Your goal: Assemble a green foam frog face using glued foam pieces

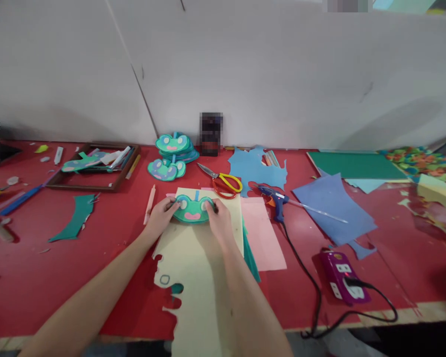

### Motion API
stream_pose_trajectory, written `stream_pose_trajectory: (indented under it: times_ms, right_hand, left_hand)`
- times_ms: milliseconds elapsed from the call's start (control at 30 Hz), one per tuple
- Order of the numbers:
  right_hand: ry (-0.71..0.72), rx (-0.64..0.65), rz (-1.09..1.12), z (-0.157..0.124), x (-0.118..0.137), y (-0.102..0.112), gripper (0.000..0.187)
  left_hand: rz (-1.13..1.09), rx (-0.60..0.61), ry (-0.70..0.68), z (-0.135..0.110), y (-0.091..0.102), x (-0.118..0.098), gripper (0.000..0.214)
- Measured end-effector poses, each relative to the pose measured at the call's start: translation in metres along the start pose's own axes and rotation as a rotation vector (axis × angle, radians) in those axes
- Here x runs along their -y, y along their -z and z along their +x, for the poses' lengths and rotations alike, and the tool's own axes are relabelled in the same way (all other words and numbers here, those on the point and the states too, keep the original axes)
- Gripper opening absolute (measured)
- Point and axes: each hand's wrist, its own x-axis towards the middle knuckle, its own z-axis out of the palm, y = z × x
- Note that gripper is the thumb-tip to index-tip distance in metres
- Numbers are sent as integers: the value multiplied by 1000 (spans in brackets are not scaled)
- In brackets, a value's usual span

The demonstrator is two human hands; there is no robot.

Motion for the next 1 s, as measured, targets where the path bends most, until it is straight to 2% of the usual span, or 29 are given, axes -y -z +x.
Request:
stream_pose_trajectory:
  times_ms: [233, 533, 833, 1000]
  right_hand:
    - [35, -41, -78, 2, -4, -3, 26]
    - [47, -63, -65, 1, -3, -2, 26]
    - [105, -135, -305, -1, 5, -2, 24]
    - [95, -126, -291, -1, 4, -2, 22]
  left_hand:
    - [133, 54, -34, 0, 0, -2, 28]
    - [101, 53, -26, 2, -7, 3, 30]
    - [180, 35, -89, 2, -11, 2, 31]
    - [234, 37, -127, 1, -10, 3, 29]
